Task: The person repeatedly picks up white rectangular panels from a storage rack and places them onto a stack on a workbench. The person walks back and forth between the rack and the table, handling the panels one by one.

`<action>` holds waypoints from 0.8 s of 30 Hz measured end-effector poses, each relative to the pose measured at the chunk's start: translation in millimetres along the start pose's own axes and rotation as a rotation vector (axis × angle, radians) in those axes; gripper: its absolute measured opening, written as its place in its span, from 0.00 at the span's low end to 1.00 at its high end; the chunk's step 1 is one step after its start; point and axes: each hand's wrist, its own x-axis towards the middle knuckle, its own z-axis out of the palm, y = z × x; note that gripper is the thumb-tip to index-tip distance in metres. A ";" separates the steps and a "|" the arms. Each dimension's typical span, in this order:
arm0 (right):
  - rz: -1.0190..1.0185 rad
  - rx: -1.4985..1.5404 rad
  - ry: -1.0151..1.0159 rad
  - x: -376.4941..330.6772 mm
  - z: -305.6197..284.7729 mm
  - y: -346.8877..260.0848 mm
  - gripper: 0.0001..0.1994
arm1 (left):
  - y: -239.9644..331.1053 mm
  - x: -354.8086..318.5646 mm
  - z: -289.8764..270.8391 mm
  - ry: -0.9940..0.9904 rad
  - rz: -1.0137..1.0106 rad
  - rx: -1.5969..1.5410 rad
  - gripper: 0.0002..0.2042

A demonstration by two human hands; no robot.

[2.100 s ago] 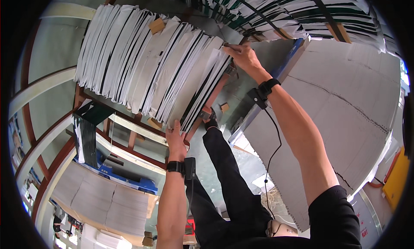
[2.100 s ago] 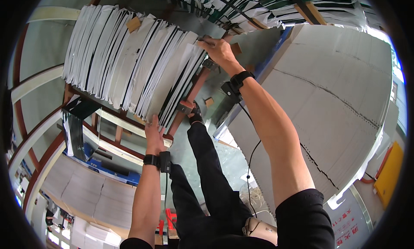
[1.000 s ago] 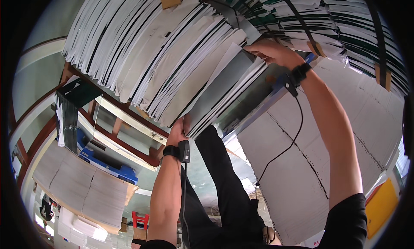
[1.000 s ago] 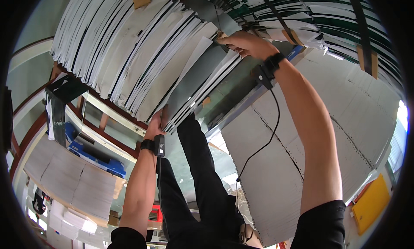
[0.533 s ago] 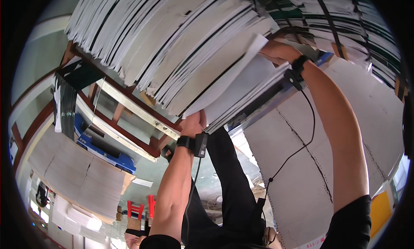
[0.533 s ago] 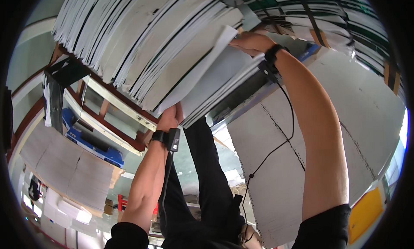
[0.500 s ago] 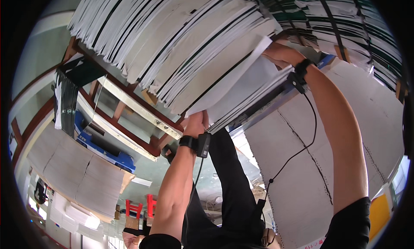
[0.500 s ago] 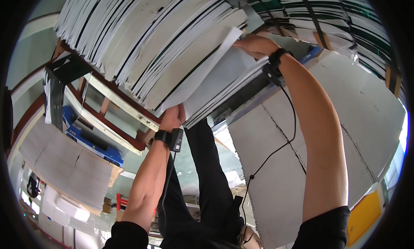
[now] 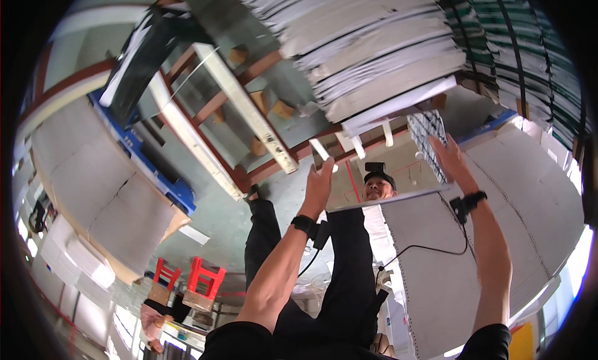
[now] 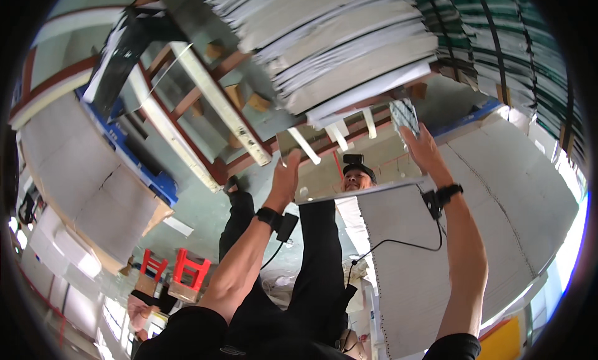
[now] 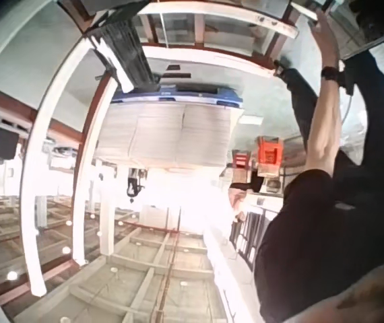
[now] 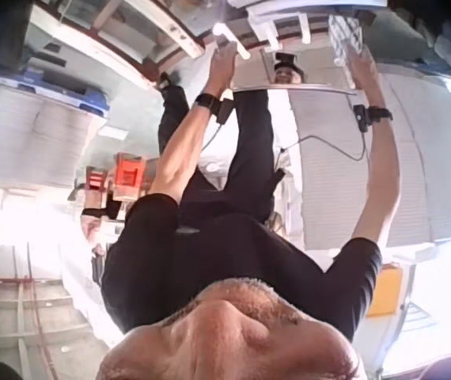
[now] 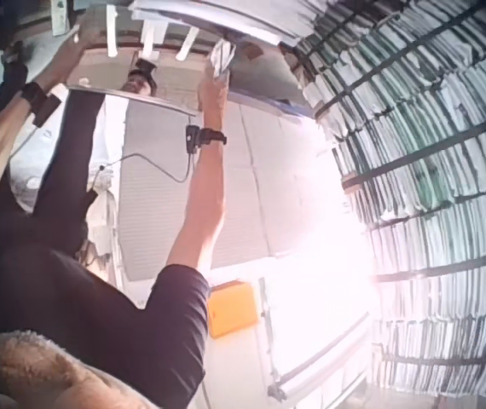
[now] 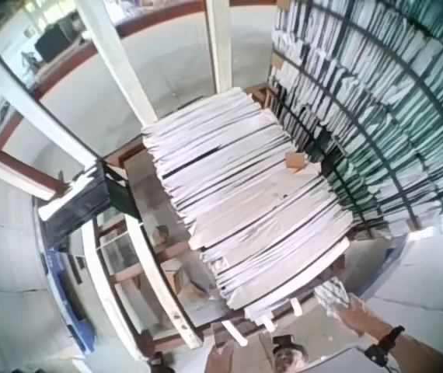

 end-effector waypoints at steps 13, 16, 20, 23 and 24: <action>-0.548 0.118 -0.082 -222.5 102.0 -166.1 0.27 | 38.8 -265.3 -260.3 0.339 0.254 -0.031 0.53; -0.494 0.361 -0.185 -282.6 134.7 -253.9 0.31 | 43.4 -345.2 -336.6 0.364 0.313 -0.220 0.52; -0.390 0.494 -0.214 -338.9 194.9 -341.4 0.30 | -0.2 -433.1 -422.4 0.496 0.403 -0.420 0.52; -0.494 0.436 -0.206 -416.1 245.1 -409.5 0.30 | -53.5 -476.9 -485.0 0.465 0.412 -0.621 0.49; -0.482 0.359 -0.127 -460.8 270.3 -441.6 0.29 | -82.4 -480.9 -499.7 0.504 0.459 -0.596 0.50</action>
